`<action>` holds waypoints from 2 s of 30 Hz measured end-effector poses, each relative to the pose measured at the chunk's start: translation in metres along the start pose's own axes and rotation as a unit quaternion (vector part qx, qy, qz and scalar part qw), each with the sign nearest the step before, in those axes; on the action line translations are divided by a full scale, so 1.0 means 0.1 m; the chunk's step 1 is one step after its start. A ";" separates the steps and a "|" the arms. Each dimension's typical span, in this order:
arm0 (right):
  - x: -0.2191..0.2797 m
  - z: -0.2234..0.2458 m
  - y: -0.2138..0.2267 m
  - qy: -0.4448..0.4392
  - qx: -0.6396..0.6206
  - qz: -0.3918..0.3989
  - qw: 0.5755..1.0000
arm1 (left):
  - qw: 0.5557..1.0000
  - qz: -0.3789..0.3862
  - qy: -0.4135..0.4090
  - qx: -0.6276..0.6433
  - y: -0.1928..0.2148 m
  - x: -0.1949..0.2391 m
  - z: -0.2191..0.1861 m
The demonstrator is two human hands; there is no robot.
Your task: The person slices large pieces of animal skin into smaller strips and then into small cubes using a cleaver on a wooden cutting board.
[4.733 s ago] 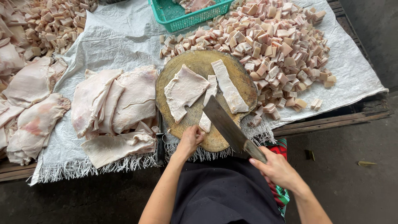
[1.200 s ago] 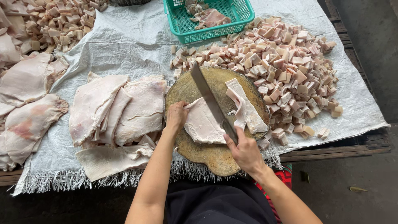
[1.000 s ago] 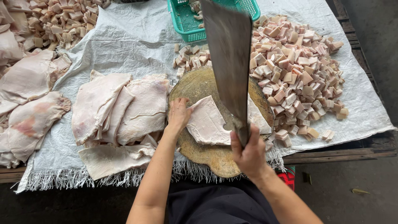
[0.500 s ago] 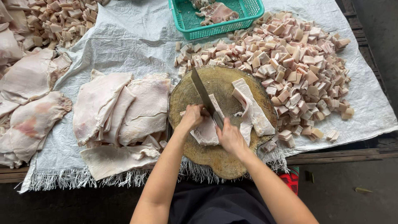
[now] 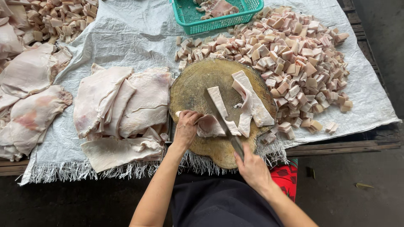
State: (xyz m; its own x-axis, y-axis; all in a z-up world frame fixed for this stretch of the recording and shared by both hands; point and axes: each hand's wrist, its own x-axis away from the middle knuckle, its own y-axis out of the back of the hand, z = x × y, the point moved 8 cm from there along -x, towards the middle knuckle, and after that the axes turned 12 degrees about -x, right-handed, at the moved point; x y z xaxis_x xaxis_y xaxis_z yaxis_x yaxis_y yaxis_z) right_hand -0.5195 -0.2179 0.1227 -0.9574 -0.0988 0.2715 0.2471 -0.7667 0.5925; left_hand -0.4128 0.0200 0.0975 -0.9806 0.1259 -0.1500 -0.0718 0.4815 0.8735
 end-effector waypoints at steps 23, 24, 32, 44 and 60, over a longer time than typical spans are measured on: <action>-0.12 -0.42 -0.08 -0.091 -0.063 0.042 0.993 | 0.990 0.047 0.091 0.101 -0.14 -0.03 0.35; -0.11 -0.42 -0.03 -0.106 -0.084 0.040 0.990 | 0.993 0.036 0.075 0.089 -0.13 -0.10 0.35; 0.06 -0.05 0.23 -0.052 -0.080 -0.023 0.995 | 0.982 0.028 0.177 0.067 -0.32 -0.70 1.00; -0.53 0.16 -0.57 0.078 0.033 0.021 0.996 | 0.996 -0.027 0.068 0.060 -0.37 -0.63 1.02; -0.78 0.56 -0.71 0.015 0.062 0.051 0.997 | 0.974 -0.026 0.159 0.163 -0.42 -0.55 1.28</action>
State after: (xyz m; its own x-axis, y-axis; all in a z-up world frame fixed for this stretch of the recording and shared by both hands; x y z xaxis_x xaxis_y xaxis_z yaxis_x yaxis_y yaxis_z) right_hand -0.4536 -0.1201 0.1022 -0.9297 -0.1929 0.3138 0.3588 -0.6669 0.6531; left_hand -0.3323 0.1035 0.0097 -0.9879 -0.1552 0.0055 -0.1119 0.7357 0.6680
